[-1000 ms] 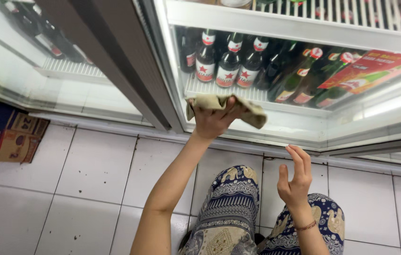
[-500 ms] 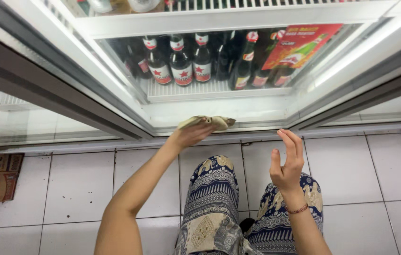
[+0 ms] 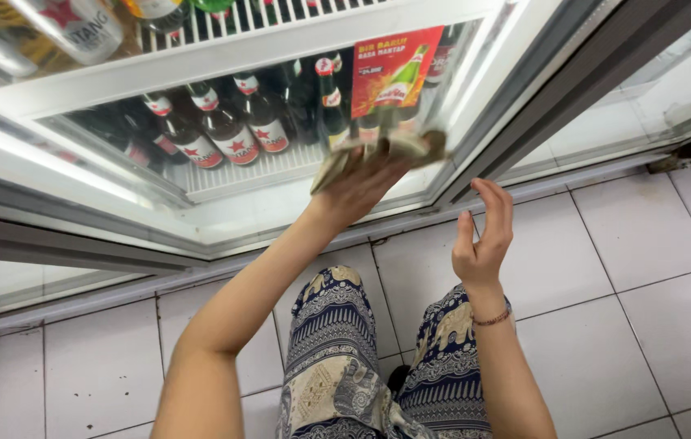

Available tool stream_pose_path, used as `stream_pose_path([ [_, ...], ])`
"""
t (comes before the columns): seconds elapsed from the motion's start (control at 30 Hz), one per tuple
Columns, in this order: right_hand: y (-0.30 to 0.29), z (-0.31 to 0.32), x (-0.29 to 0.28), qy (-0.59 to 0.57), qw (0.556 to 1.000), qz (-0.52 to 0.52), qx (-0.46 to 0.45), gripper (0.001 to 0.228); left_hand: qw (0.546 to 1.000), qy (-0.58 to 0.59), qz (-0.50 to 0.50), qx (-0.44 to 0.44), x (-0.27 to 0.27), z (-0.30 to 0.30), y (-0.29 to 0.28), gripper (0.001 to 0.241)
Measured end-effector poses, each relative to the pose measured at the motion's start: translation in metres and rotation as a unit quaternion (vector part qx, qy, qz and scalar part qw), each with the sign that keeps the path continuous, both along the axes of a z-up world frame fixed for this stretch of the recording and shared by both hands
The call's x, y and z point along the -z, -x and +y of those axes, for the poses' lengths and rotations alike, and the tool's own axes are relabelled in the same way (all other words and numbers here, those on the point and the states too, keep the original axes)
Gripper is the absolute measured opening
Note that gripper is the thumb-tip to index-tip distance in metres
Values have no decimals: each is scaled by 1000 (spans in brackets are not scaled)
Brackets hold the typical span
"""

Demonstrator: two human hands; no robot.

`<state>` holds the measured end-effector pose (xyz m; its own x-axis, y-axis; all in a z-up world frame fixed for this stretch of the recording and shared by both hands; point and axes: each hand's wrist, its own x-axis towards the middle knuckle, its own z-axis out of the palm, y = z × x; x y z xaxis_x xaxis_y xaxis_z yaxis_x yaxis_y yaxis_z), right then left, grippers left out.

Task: The person wipes the exterior glass doors of a commercial refrigerator using cloths and a spray bottle.

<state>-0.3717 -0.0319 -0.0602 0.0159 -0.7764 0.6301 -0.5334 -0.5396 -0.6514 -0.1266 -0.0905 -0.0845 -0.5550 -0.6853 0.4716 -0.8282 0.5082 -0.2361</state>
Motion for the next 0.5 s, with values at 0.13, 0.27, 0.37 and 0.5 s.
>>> stream_pose_path([
  [0.13,12,-9,5,5,999,-31,-6,36,974,33,-223,19,93,54,-63,53],
  [0.27,23,-8,12,-14,999,-46,0,33,978,192,-70,-29,36,26,-46,35],
  [0.37,32,-5,20,-28,998,-58,10,32,947,298,14,-118,-60,-29,5,47],
  [0.5,30,-17,25,-32,995,-89,25,31,903,370,110,-188,-94,-84,102,39],
])
